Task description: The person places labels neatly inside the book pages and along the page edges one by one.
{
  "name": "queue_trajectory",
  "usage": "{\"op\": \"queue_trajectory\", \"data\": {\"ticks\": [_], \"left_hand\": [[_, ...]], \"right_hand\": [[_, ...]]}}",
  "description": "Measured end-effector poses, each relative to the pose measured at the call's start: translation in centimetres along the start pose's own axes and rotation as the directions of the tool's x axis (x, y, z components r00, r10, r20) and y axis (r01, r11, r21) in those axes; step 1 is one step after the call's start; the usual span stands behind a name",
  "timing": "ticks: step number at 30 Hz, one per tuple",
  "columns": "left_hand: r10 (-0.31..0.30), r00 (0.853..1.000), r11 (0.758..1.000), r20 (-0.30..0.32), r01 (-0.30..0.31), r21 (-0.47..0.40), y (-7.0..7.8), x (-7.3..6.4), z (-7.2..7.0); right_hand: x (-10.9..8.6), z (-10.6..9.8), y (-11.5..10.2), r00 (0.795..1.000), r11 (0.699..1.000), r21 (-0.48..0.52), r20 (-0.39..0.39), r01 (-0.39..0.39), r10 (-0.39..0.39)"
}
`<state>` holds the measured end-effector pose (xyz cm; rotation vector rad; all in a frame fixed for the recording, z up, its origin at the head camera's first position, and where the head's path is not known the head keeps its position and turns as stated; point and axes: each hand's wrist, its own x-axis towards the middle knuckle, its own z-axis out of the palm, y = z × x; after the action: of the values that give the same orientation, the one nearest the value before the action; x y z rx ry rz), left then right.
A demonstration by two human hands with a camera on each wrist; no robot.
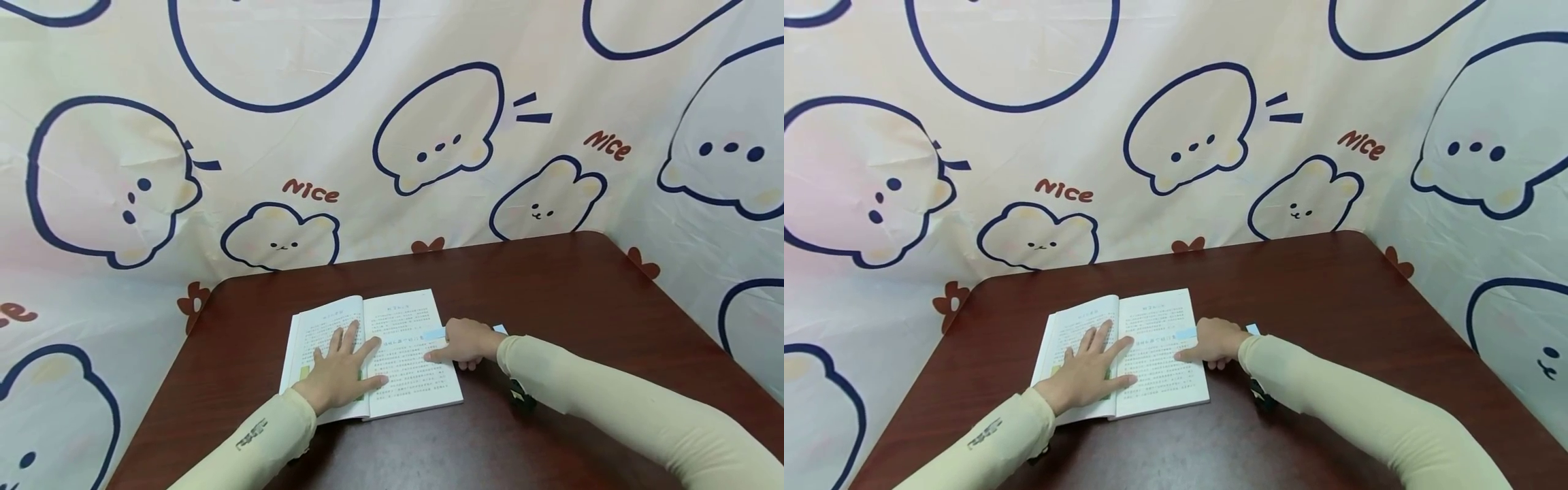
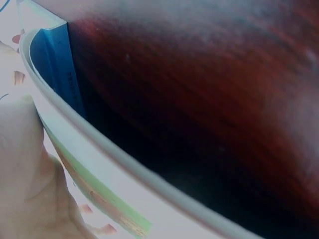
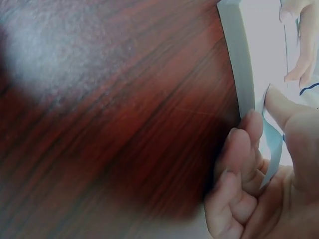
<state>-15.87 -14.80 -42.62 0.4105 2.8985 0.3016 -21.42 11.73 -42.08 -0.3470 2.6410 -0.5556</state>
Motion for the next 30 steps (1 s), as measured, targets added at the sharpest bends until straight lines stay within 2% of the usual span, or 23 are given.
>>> {"op": "queue_trajectory", "data": {"ticks": [12,20,30], "left_hand": [[-0.005,1.0,1.0,0.001,0.005,0.0,0.09,0.18,0.21],[-0.013,1.0,1.0,-0.003,0.013,-0.012,0.06,-0.04,0.1],[-0.006,1.0,1.0,-0.012,0.005,-0.02,0.08,-0.17,0.18]], "right_hand": [[0.17,-0.17,0.44,0.999,1.0,0.022,0.035,-0.002,0.001],[0.11,-0.14,0.05,1.0,1.0,0.018,0.021,-0.012,0.012],[-0.31,-0.77,0.23,0.997,0.999,0.042,0.068,0.026,-0.028]]}}
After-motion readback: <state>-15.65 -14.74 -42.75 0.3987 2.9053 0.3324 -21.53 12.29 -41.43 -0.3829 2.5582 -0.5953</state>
